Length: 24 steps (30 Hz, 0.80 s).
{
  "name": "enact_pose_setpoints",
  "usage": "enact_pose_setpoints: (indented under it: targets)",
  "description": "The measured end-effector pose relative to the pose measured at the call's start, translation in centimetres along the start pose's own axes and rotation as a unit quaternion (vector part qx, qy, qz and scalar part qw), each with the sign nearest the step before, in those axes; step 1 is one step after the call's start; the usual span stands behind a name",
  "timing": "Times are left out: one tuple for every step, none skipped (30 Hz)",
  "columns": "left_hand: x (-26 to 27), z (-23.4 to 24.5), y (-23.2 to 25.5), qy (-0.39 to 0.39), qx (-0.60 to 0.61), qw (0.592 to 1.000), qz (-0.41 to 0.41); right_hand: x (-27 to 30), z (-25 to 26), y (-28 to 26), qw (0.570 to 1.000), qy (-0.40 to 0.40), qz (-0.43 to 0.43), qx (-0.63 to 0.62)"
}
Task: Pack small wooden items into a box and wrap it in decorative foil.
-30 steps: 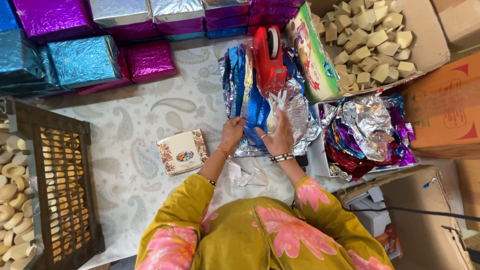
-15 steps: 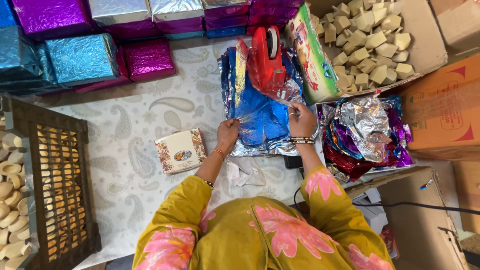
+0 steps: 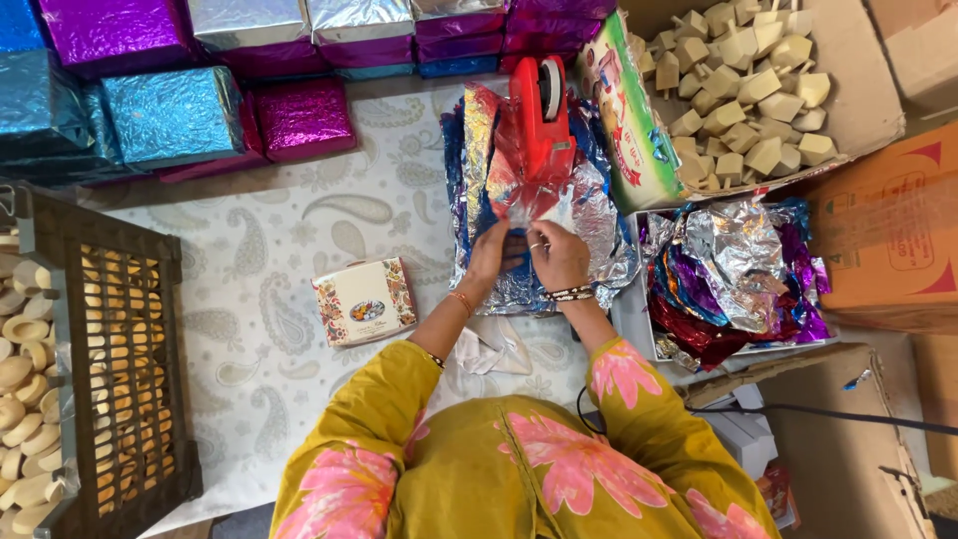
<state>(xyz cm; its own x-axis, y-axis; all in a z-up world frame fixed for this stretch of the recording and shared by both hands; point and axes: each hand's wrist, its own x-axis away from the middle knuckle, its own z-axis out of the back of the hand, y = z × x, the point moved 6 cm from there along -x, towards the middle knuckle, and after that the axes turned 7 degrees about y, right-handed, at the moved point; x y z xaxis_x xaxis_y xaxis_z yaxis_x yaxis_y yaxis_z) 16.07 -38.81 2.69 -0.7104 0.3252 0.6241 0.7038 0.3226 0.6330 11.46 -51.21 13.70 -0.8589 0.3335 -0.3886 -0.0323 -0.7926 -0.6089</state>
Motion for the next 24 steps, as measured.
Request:
enact_pose_setpoints:
  targets:
    - [-0.8,0.3,-0.6,0.001,0.0,1.0,0.0,0.1,-0.1,0.2,1.0,-0.001,0.0,0.0]
    - [-1.7,0.6,-1.2,-0.005,-0.014,1.0,0.003,0.4,-0.8,0.4,0.999,-0.053,0.009,-0.003]
    - [-2.4,0.9,-1.9,-0.011,-0.028,1.0,0.006,0.8,-1.5,0.5,0.994,-0.106,0.019,-0.005]
    - [-3.4,1.4,-2.8,-0.01,-0.028,1.0,0.007,0.7,-1.7,1.2,0.994,-0.108,0.018,-0.005]
    - [-4.5,2.1,-3.5,0.016,-0.084,0.996,-0.005,0.7,-2.3,1.7,0.987,-0.153,0.044,0.02]
    - [-5.6,2.9,-4.3,0.043,-0.14,0.989,-0.018,0.7,-3.0,2.3,0.977,-0.198,0.07,0.045]
    - [-5.8,3.3,-4.8,0.043,-0.139,0.989,-0.017,-0.1,-3.1,3.2,0.976,-0.199,0.071,0.045]
    - [-6.0,3.6,-4.7,0.052,-0.177,0.981,-0.068,-1.1,-3.0,4.4,0.983,-0.181,0.027,-0.01]
    - [-6.3,3.9,-4.5,0.062,-0.213,0.968,-0.119,-2.1,-3.0,5.7,0.985,-0.162,-0.016,-0.066]
    - [-6.1,4.0,-4.3,0.063,-0.212,0.968,-0.119,-3.5,-3.2,5.7,0.984,-0.162,-0.014,-0.066]
    - [-5.8,4.3,-4.4,0.076,-0.227,0.966,-0.103,-5.0,-2.7,7.0,0.99,-0.091,-0.108,-0.013]
    - [-5.5,4.6,-4.5,0.088,-0.241,0.963,-0.087,-6.1,-2.0,8.2,0.979,-0.018,-0.201,0.04]
    - [-5.1,4.5,-4.2,0.09,-0.24,0.963,-0.088,-6.9,-3.4,10.0,0.979,-0.019,-0.2,0.039]
    - [-4.8,4.2,-4.1,0.073,-0.201,0.974,-0.068,-8.1,-4.1,10.9,0.991,0.041,-0.115,0.053]
    - [-4.4,3.9,-4.0,0.056,-0.162,0.984,-0.049,-9.0,-4.8,11.7,0.992,0.1,-0.029,0.066]
    - [-5.0,4.4,-4.5,0.058,-0.162,0.984,-0.049,-9.7,-5.0,10.2,0.993,0.099,-0.028,0.064]
    - [-5.6,4.6,-4.9,0.046,-0.159,0.984,-0.069,-10.3,-5.4,9.4,0.991,0.07,-0.078,0.086]
    - [-6.1,4.9,-5.2,0.035,-0.155,0.983,-0.09,-10.7,-5.8,8.6,0.985,0.041,-0.128,0.108]
    - [-5.9,4.8,-4.9,0.036,-0.155,0.983,-0.09,-10.7,-7.1,9.4,0.985,0.04,-0.127,0.107]
    - [-5.6,4.5,-4.6,0.022,-0.131,0.987,-0.09,-10.8,-7.7,9.9,0.985,0.093,-0.096,0.111]
    - [-5.3,4.1,-4.4,0.007,-0.107,0.99,-0.09,-10.7,-8.3,10.3,0.981,0.146,-0.065,0.114]
    - [-5.1,4.2,-4.2,0.009,-0.107,0.99,-0.09,-11.1,-7.8,9.5,0.981,0.145,-0.064,0.113]
    - [-4.9,4.5,-4.1,0.038,-0.168,0.981,-0.091,-11.2,-7.6,9.6,0.98,0.107,-0.139,0.099]
    - [-4.6,4.9,-4.0,0.067,-0.229,0.967,-0.09,-11.2,-7.5,9.6,0.971,0.068,-0.214,0.084]
